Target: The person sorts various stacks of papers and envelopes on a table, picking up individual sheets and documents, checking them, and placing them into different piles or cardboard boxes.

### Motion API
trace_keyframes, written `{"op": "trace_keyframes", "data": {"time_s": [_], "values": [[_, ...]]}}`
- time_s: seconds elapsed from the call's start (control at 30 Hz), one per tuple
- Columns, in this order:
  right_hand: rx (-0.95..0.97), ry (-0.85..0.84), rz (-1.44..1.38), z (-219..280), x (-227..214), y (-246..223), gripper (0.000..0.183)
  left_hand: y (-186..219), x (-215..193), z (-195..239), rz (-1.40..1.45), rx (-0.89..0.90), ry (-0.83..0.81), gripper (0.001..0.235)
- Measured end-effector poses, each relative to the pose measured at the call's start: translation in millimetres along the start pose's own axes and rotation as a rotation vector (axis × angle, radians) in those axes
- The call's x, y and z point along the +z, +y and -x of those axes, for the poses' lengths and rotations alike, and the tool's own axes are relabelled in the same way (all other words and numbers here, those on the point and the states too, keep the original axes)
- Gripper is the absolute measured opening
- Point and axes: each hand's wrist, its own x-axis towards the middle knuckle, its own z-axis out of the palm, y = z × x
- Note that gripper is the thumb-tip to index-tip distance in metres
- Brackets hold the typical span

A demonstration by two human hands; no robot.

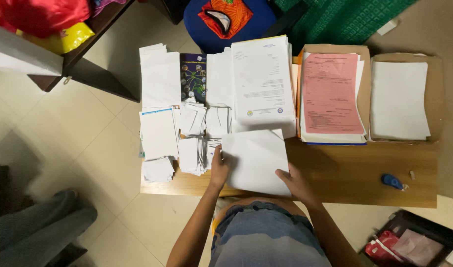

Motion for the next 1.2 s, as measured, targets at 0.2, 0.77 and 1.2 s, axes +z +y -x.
{"op": "trace_keyframes", "data": {"time_s": [0.2,0.77,1.2], "values": [[-0.028,0.009,-0.198,0.8,-34.1,-48.9,0.034,31.6,2.4,-39.1,-0.03,-0.012,0.121,0.037],[-0.231,0.625,-0.013,-55.6,-226.4,28.6,0.019,62.6,233.9,-183.3,-0.012,-0.026,-0.292,0.057],[-0.303,0.829,0.393,-162.8,-278.0,38.1,0.029,-52.8,14.0,19.3,-0.046,-0.142,-0.052,0.038]]}}
